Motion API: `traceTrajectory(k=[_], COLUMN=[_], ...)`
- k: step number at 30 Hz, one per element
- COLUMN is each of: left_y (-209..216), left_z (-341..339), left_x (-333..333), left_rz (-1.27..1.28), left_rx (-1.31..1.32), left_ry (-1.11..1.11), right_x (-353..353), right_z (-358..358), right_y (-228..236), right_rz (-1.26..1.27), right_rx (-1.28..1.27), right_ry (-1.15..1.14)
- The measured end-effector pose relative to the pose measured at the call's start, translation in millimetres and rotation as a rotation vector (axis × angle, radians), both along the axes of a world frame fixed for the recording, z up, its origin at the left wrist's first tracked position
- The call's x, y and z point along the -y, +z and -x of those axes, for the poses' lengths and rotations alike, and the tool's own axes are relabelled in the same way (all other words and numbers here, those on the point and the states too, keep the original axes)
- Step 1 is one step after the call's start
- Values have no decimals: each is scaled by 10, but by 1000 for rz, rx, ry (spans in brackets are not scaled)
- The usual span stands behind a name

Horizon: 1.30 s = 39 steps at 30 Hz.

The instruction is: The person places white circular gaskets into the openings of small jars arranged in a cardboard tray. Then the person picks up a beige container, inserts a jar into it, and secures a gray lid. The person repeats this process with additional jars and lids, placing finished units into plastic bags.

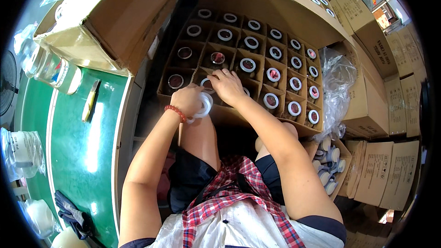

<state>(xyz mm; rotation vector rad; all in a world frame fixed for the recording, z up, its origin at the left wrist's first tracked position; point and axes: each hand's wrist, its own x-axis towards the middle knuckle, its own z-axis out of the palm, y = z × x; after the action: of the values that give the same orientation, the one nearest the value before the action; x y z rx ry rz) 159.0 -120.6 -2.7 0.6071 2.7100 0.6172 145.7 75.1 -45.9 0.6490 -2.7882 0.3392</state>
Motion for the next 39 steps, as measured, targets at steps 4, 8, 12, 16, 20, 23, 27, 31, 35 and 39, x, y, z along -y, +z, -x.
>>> traceTrajectory(k=[4,8,12,16,20,23,27,31,35,39], left_y=[-72,-115,-202,-208,-48,1,-145,-157,-249,-271], left_z=[-14,-90,-172,-201,-161,-226,-295,-308,-276,-210], left_x=[52,130,196,206,354,353,181,94,260,334], left_rz=[-169,-553,-975,-1243,-1408,-1681,-1510,-1463,-1575,-1544], left_rx=[-26,-109,205,456,678,691,678,506,502,493], left_ry=[51,231,490,476,460,574,472,602,721,819], right_x=[-163,-205,61,195,137,179,259,224,74,-187], right_z=[-156,-243,-442,-411,-371,-401,-395,-322,-8,489], right_y=[51,248,782,879,863,827,770,600,462,334], right_rz=[48,411,609,418,491,604,613,928,1198,691], right_rx=[8,-12,186,3,114,210,215,617,779,196], right_ry=[19,34,219,447,394,208,215,185,3,-219])
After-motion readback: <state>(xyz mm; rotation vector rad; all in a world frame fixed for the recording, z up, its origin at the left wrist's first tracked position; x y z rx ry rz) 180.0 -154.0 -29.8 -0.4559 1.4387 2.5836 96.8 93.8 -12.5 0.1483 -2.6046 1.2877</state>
